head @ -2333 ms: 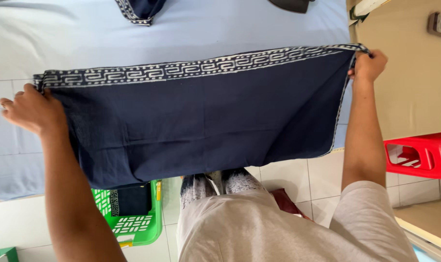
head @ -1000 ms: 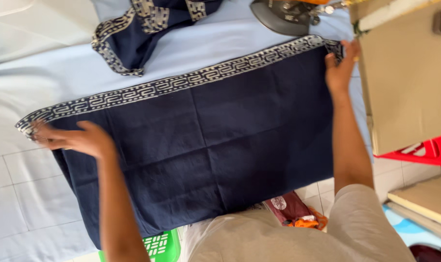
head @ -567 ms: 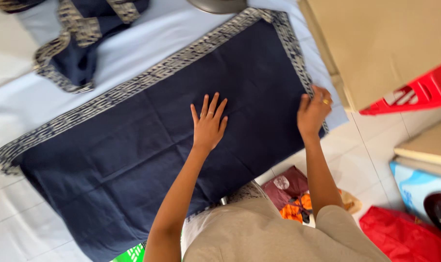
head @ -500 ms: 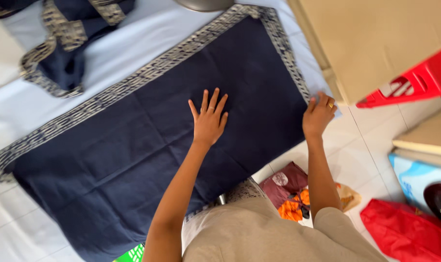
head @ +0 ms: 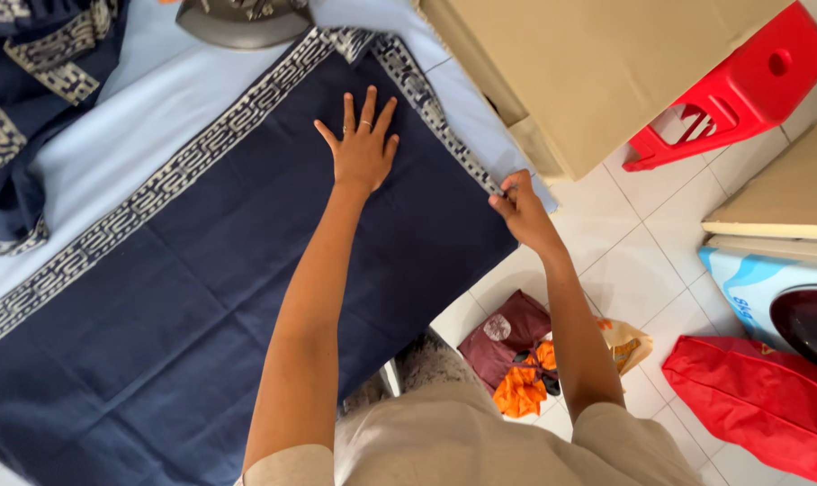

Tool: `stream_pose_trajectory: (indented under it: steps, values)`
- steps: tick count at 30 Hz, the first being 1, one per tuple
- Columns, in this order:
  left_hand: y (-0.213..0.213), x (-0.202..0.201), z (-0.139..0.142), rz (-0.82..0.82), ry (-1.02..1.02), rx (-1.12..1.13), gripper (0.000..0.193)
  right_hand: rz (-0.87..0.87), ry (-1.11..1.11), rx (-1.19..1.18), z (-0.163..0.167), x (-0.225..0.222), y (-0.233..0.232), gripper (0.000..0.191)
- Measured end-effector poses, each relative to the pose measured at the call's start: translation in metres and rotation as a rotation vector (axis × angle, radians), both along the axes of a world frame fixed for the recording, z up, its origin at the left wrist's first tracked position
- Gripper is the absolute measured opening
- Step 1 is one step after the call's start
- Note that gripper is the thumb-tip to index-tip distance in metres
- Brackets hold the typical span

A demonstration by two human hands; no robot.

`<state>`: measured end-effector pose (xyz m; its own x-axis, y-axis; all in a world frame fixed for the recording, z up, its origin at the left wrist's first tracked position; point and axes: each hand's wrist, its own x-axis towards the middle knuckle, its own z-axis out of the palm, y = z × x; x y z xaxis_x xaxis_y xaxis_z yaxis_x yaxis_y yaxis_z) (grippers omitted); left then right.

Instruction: The person irons a large dark blue patterned fabric on a padded ironing table using a heavy iron with a wooden handle, smoothing the cloth with one hand while moving the iron across sections. They reposition and flip the fabric, iron the reverse side, then fold the finished cloth and set it on the table.

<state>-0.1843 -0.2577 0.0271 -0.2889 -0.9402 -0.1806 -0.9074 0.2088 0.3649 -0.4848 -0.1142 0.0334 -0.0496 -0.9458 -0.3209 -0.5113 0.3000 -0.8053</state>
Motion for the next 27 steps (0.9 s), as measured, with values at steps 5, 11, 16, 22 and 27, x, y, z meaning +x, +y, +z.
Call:
stream_pose_trajectory:
  steps: [5, 11, 16, 22, 27]
  values:
    - [-0.052, -0.021, 0.002, 0.047, -0.007, 0.065, 0.060, 0.130, 0.061, -0.259, 0.018, -0.014, -0.014, 0.044]
    - [-0.097, -0.033, -0.003, 0.073, -0.041, 0.092, 0.059, 0.015, 0.361, 0.010, 0.036, -0.010, -0.023, 0.038]
    - [-0.120, -0.036, -0.002, 0.073, -0.065, 0.078, 0.063, -0.011, 0.530, 0.113, 0.042, -0.011, -0.027, 0.043]
    - [-0.125, -0.034, -0.003, 0.074, -0.070, 0.071, 0.068, -0.074, 0.662, -0.128, 0.023, -0.008, -0.014, 0.038]
    - [-0.128, -0.022, -0.002, 0.086, 0.111, 0.104, 0.083, -0.152, 0.991, -0.140, 0.010, 0.009, 0.000, 0.042]
